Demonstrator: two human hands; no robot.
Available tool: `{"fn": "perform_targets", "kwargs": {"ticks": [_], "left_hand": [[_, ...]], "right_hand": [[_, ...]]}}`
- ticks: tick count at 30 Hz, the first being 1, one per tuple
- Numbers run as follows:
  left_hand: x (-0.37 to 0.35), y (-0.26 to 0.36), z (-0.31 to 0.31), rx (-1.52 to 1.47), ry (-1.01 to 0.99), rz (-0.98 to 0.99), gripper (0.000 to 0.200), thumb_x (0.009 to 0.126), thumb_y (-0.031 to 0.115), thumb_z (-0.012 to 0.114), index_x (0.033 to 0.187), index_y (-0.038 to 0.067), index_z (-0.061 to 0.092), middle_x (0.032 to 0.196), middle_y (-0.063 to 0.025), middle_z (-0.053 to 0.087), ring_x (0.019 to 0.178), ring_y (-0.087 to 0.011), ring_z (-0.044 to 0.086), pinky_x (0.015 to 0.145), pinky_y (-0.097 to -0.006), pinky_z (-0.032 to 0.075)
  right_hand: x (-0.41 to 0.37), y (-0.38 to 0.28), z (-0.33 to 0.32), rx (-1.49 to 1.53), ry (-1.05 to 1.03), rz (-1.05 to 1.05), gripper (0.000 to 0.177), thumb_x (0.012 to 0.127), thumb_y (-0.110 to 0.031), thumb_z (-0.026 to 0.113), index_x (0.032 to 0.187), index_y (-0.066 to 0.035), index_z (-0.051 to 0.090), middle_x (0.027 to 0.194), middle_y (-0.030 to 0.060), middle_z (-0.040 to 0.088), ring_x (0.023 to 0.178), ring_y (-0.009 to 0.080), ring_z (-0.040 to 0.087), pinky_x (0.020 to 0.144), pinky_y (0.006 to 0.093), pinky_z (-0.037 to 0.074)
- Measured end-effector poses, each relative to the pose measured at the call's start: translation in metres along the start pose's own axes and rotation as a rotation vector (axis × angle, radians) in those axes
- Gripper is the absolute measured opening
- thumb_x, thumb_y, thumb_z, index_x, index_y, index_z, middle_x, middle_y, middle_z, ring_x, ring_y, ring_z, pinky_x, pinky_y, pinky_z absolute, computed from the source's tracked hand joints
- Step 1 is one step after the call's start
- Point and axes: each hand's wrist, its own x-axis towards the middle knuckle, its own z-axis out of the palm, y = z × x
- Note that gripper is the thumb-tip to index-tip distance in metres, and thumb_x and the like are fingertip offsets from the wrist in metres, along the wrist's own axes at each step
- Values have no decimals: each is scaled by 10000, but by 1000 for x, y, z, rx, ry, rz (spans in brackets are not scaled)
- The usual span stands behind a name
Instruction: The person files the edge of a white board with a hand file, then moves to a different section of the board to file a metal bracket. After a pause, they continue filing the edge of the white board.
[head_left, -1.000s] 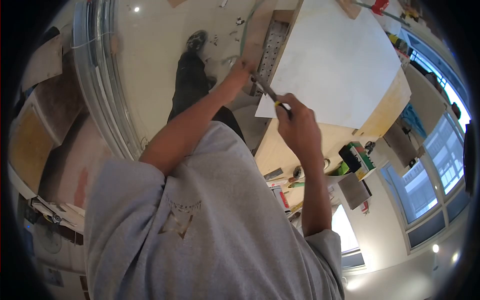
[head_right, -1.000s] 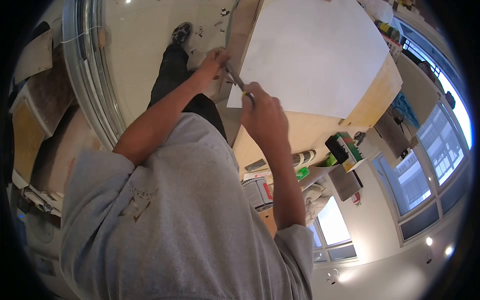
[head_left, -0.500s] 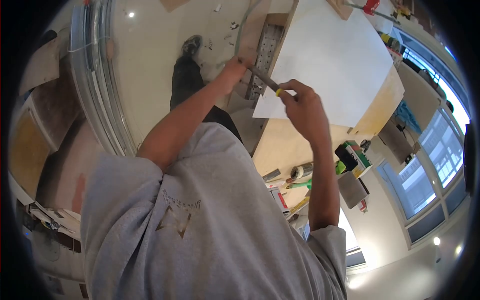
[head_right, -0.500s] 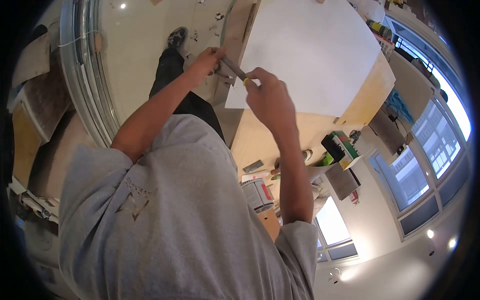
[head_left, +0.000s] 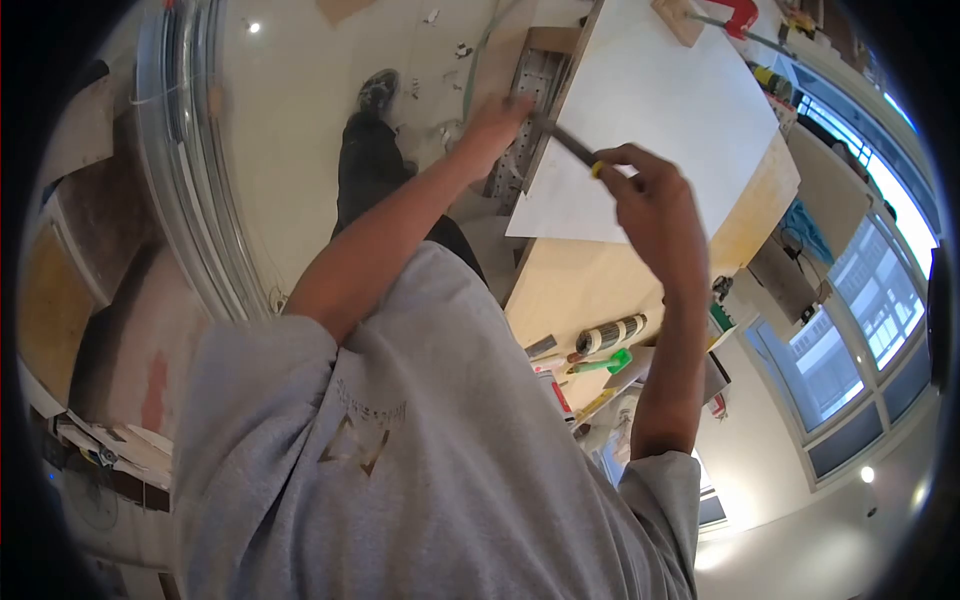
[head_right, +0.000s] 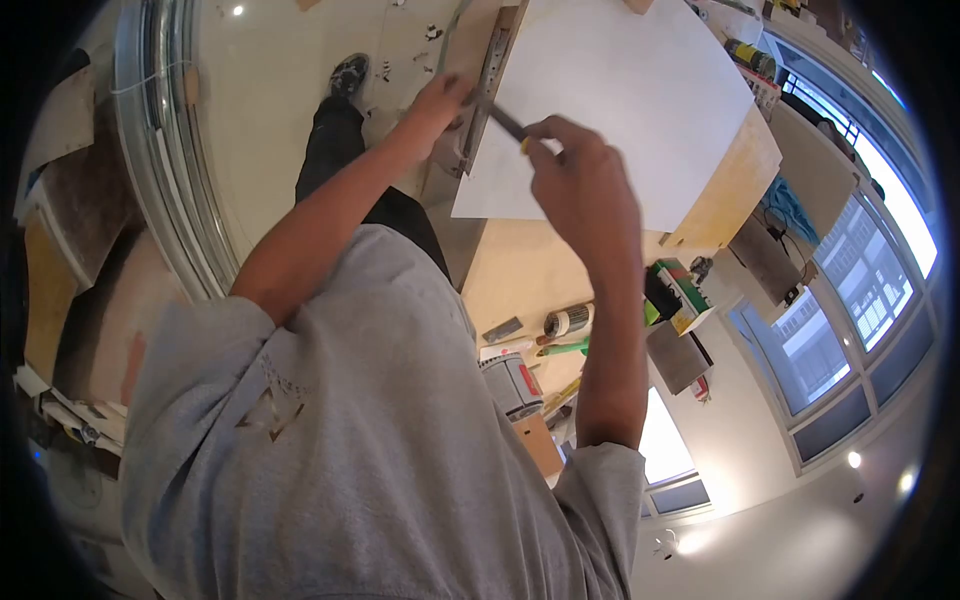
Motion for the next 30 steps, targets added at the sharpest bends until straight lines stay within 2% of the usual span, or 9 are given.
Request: {"fn": "perform_targets", "kwargs": {"ticks": [1, 2, 7, 11, 13, 18, 20, 26, 30], "left_hand": [[7, 11, 6, -9, -26, 7, 598, 1023, 577, 547, 1348, 75, 539, 1156, -42, 624, 1047, -151, 557, 830, -383, 476], [15, 18, 8, -15, -55, 21, 610, 1020, 587, 544, 1354, 77, 537, 1178, -43, 627, 1070, -150, 560, 835, -378, 476], [1, -14, -22, 68, -49, -73, 638, 1010, 612, 542, 1360, 79, 535, 1260, -40, 630, 1181, -145, 561, 872, -367, 473], [10, 8, -12, 21, 20, 55, 646, 1004, 630, 548, 1350, 85, 530, 1247, -31, 632, 1175, -141, 563, 864, -369, 478], [16, 14, 0, 4, -37, 58, 644, 1010, 612, 553, 1370, 79, 518, 1247, -31, 631, 1169, -147, 570, 855, -361, 484], [21, -10, -15, 45, -32, 4, 627, 1032, 558, 555, 1410, 62, 491, 1247, -53, 629, 1167, -167, 583, 857, -352, 493], [38, -15, -27, 90, -31, 6, 619, 1038, 542, 556, 1423, 62, 481, 1245, -62, 628, 1174, -166, 582, 860, -353, 494], [32, 29, 4, 38, 6, 221, 619, 1031, 537, 585, 1400, 47, 503, 1141, -35, 611, 925, -114, 546, 753, -335, 488], [60, 10, -25, 178, 1, 116, 575, 1041, 525, 573, 1358, 47, 540, 1115, -29, 606, 919, -107, 523, 761, -333, 480]], "right_hand": [[-5, -12, -11, -45, 20, 48, 228, 951, -210, 610, 1083, -92, 754, 803, 185, 713, 736, 374, 691, 691, 460, 523], [-4, -5, -7, -64, 61, -34, 224, 957, -209, 604, 1098, -105, 743, 790, 182, 714, 767, 395, 699, 701, 479, 534], [9, 17, 62, -91, 21, -49, 166, 965, -205, 599, 1087, -154, 700, 814, 231, 711, 851, 471, 690, 772, 554, 556], [0, 6, 26, -81, 78, -86, 188, 971, -206, 595, 1106, -151, 713, 746, 198, 696, 774, 448, 687, 717, 535, 543], [-7, -4, 8, -79, 142, -99, 165, 977, -209, 595, 1073, -155, 718, 679, 169, 675, 684, 427, 674, 655, 522, 528], [6, 25, 60, -56, 126, -142, 152, 975, -215, 599, 1096, -167, 678, 754, 178, 703, 760, 443, 686, 674, 541, 528], [11, 22, 53, -76, 156, -166, 156, 974, -213, 600, 1099, -174, 684, 750, 177, 701, 765, 442, 687, 681, 540, 530], [2, 13, 18, -13, 164, -114, 156, 987, -201, 603, 1113, -149, 679, 694, 181, 674, 691, 421, 680, 638, 510, 518], [25, 20, 53, -26, 152, -154, 171, 983, -205, 611, 1128, -136, 672, 696, 170, 674, 739, 428, 681, 657, 514, 512]]}}
